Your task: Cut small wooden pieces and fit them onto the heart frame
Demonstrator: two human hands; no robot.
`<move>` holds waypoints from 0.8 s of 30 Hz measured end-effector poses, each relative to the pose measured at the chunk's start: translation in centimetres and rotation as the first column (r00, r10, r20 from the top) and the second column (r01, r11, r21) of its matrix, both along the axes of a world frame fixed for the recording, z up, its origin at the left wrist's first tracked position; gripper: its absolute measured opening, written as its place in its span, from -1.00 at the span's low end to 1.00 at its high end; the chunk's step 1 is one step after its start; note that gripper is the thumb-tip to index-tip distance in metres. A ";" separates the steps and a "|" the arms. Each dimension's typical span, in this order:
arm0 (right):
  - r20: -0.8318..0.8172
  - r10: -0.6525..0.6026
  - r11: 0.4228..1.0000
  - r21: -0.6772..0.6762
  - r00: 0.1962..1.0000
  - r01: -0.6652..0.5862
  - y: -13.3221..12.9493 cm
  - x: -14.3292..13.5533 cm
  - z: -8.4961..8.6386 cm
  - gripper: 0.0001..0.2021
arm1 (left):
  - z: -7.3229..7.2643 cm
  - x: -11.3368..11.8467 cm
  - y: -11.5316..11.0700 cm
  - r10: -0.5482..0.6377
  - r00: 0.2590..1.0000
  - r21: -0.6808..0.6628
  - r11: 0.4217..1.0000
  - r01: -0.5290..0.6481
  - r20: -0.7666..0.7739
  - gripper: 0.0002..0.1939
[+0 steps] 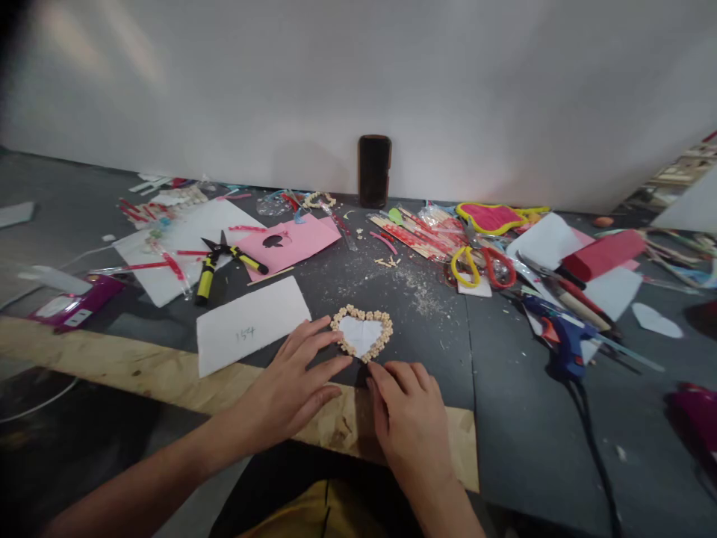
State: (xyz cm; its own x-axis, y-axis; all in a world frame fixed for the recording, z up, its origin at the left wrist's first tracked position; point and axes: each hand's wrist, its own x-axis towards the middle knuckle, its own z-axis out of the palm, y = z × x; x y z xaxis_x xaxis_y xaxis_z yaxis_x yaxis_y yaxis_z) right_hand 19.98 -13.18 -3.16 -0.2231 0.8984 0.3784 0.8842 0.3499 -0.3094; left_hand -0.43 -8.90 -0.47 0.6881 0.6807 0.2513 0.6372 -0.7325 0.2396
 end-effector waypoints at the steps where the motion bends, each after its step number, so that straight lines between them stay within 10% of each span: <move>1: -0.006 0.006 1.000 -0.002 1.000 -0.006 0.1 0.0 0.0 -0.75 | -0.6 0.0 -0.3 0.017 1.000 0.020 1.000 -0.018 0.018 -0.67; 24: 0.005 -0.016 1.000 0.004 1.000 0.016 0.2 0.0 -0.5 -0.73 | -2.5 0.3 -0.9 0.086 0.995 0.123 0.988 -0.092 0.056 -0.66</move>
